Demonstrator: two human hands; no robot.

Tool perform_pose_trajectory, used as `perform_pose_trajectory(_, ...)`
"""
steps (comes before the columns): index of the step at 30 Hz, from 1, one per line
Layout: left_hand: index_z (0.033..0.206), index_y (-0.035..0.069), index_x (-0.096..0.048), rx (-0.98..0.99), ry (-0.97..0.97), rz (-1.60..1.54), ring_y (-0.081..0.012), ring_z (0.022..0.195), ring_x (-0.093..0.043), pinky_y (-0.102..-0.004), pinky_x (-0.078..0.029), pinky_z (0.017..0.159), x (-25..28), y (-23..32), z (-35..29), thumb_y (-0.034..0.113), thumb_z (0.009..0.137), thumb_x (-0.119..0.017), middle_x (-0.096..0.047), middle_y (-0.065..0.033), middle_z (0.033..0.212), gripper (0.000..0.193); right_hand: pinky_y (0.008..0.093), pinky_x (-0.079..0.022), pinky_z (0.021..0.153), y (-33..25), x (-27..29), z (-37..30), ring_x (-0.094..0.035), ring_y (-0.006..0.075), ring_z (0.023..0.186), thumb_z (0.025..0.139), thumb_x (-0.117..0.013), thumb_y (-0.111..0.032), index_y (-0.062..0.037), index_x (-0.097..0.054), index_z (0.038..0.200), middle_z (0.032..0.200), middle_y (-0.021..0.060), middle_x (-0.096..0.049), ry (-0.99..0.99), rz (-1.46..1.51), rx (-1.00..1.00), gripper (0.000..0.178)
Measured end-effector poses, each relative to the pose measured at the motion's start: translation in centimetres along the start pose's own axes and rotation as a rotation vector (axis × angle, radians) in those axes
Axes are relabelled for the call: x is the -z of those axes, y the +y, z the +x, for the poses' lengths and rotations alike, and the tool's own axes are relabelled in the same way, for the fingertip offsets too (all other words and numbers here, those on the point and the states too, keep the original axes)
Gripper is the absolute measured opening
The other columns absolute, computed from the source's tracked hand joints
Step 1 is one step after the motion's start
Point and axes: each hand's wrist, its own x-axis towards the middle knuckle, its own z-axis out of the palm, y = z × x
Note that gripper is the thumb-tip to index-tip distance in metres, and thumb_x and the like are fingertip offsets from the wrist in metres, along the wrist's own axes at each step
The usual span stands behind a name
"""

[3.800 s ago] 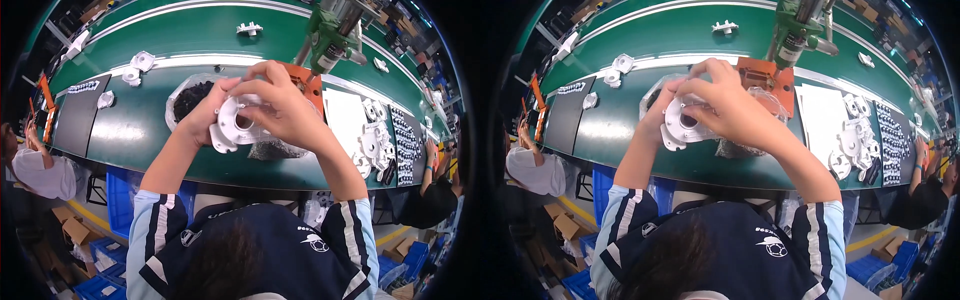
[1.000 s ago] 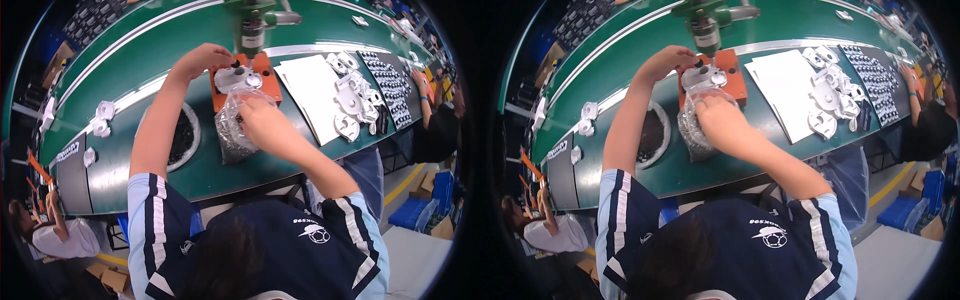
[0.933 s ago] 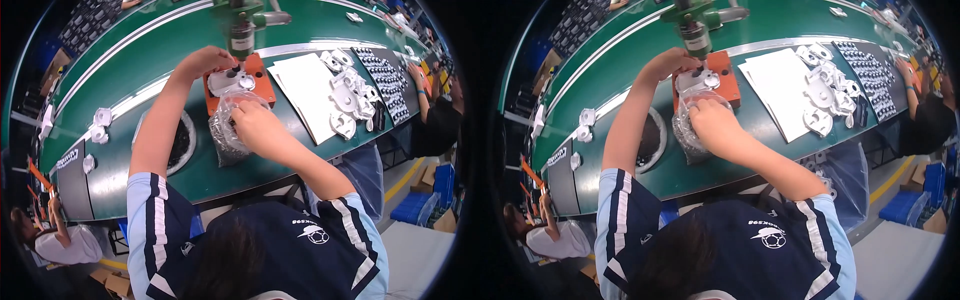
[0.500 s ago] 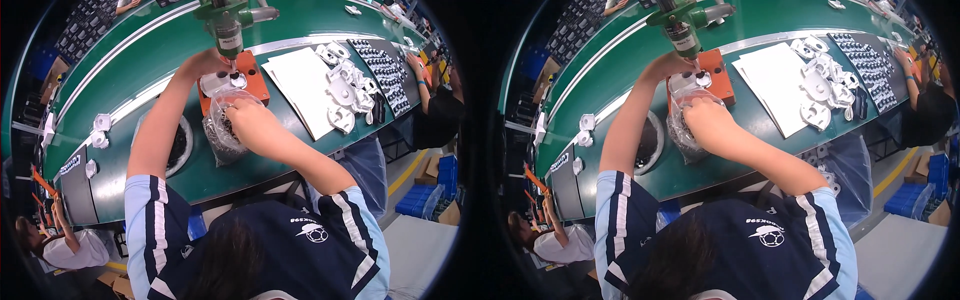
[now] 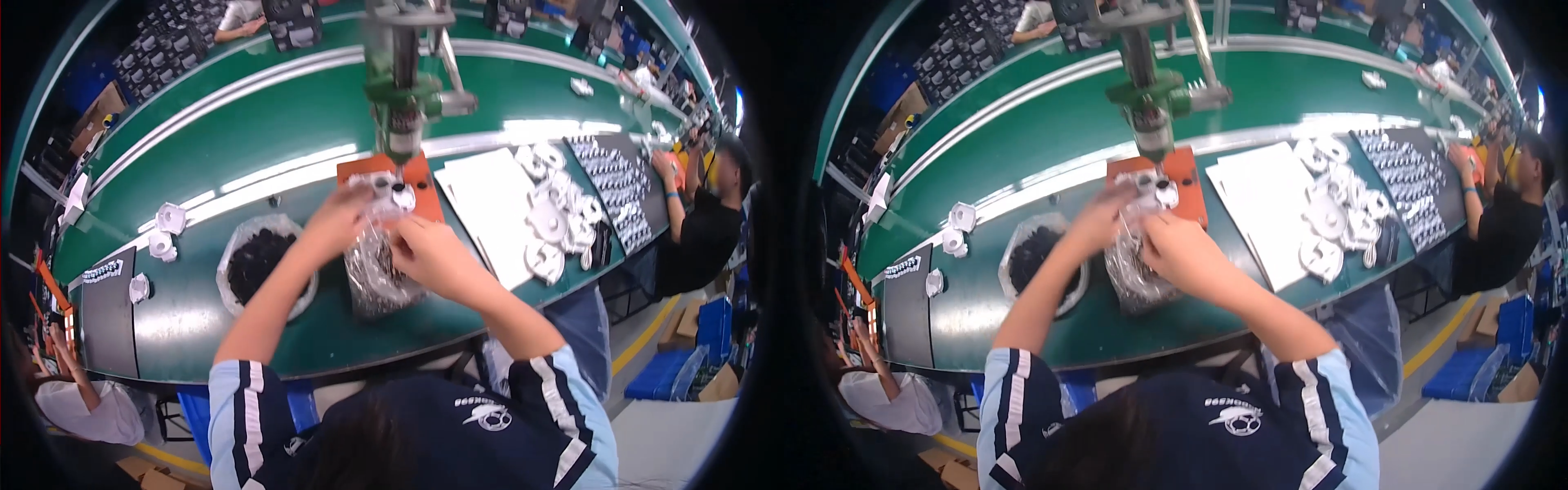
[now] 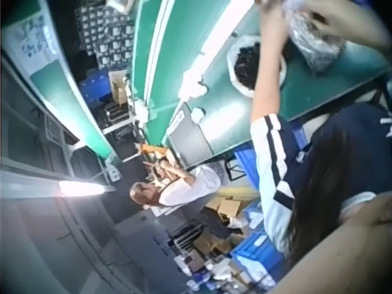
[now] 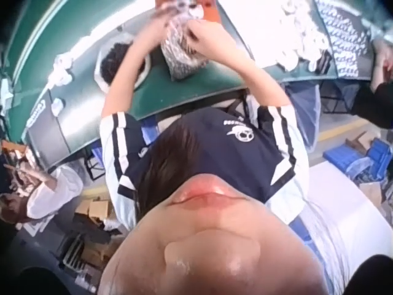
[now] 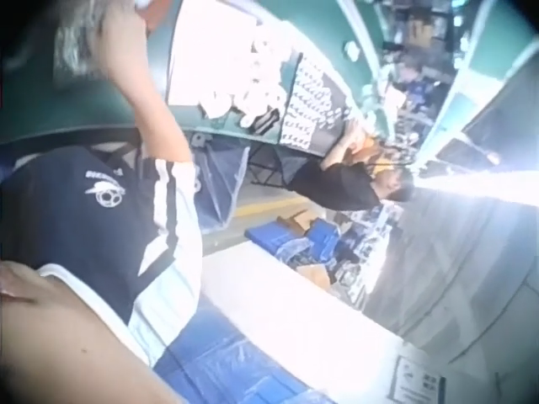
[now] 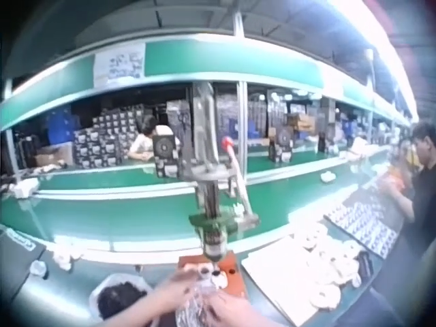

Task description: Assemble small mechanical parts using a manual press on a factory production line.

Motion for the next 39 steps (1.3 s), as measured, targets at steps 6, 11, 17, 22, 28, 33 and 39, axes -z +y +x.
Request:
perform_pose_trajectory(6, 0.102, 0.008, -0.061, 0.136, -0.135, 0.037, -0.0293, 0.108, -0.051, -0.0371, -0.040, 0.095, -0.2, 0.1, -2.4, 0.024, 0.081, -0.054, -0.057, -0.0094, 0.114, 0.027, 0.0246, -0.049, 0.061, 0.2, 3.6, -0.2, -0.061, 0.0116, 0.068, 0.078, -0.061, 0.000, 0.0052, -0.062, 0.095, 0.073, 0.0070, -0.063, -0.081, 0.638, -0.223, 0.018)
perform_pose_trajectory(11, 0.099, 0.008, -0.061, 0.002, -0.039, 0.112, -0.0297, 0.106, -0.052, -0.0377, -0.041, 0.092, -1.0, 1.0, -2.6, 0.030, 0.084, -0.051, -0.057, -0.0112, 0.112, 0.029, 0.0244, -0.048, 0.061, 2.0, 6.7, -0.2, -0.060, 0.0130, 0.066, 0.079, -0.059, 0.001, 0.0070, -0.064, 0.083, 0.074, 0.0084, -0.062, 0.091, 0.622, -0.242, 0.008)
perform_pose_trajectory(17, 0.110, 0.009, -0.057, 0.198, -0.253, 0.145, -0.0314, 0.102, -0.055, -0.0400, -0.046, 0.085, -0.6, -0.1, -0.3, 0.016, 0.079, -0.051, -0.057, -0.0126, 0.114, 0.032, 0.0230, -0.039, 0.052, 11.2, 5.2, 3.9, -0.048, 0.0081, 0.058, 0.081, -0.058, -0.013, -0.0001, -0.061, 0.077, 0.062, 0.0002, -0.052, 0.104, 0.546, -0.331, 0.014)
perform_pose_trajectory(22, 0.082, 0.008, -0.055, 0.005, 0.015, 0.096, -0.0317, 0.083, -0.058, -0.0424, -0.047, 0.067, -1.1, -1.8, 0.5, 0.025, 0.078, -0.057, -0.059, -0.0107, 0.086, 0.018, 0.0243, -0.045, 0.062, 11.9, 3.1, 6.7, -0.056, 0.0141, 0.067, 0.075, -0.060, -0.004, 0.0100, -0.060, 0.093, 0.079, 0.0101, -0.061, -0.069, 0.740, -0.417, 0.022)
perform_pose_trajectory(28, 0.103, 0.009, -0.060, 0.177, -0.136, 0.100, -0.0321, 0.107, -0.053, -0.0400, -0.045, 0.086, -1.1, -1.0, -0.6, 0.029, 0.075, -0.061, -0.057, -0.0140, 0.114, 0.034, 0.0224, -0.043, 0.058, 11.9, 0.4, 7.0, -0.054, 0.0123, 0.063, 0.070, -0.064, -0.004, 0.0080, -0.062, 0.090, 0.076, 0.0095, -0.062, -0.231, 0.650, -0.451, 0.023)
perform_pose_trajectory(33, 0.095, 0.009, -0.058, 0.111, -0.043, 0.100, -0.0299, 0.100, -0.055, -0.0403, -0.046, 0.080, -1.4, -0.2, -1.6, 0.026, 0.077, -0.059, -0.059, -0.0107, 0.103, 0.025, 0.0208, -0.041, 0.056, 11.6, 0.4, 7.2, -0.052, 0.0098, 0.061, 0.074, -0.063, -0.002, 0.0044, -0.062, 0.085, 0.073, 0.0066, -0.061, -0.271, 0.649, -0.488, 0.013)
perform_pose_trajectory(39, 0.088, 0.007, -0.056, 0.057, 0.031, 0.091, -0.0281, 0.093, -0.057, -0.0404, -0.047, 0.075, -1.4, -0.2, -1.1, 0.025, 0.079, -0.058, -0.060, -0.0079, 0.092, 0.021, 0.0203, -0.040, 0.056, 12.5, 0.6, 8.1, -0.052, 0.0103, 0.062, 0.075, -0.061, 0.000, 0.0033, -0.062, 0.082, 0.077, 0.0078, -0.062, -0.316, 0.700, -0.481, 0.008)
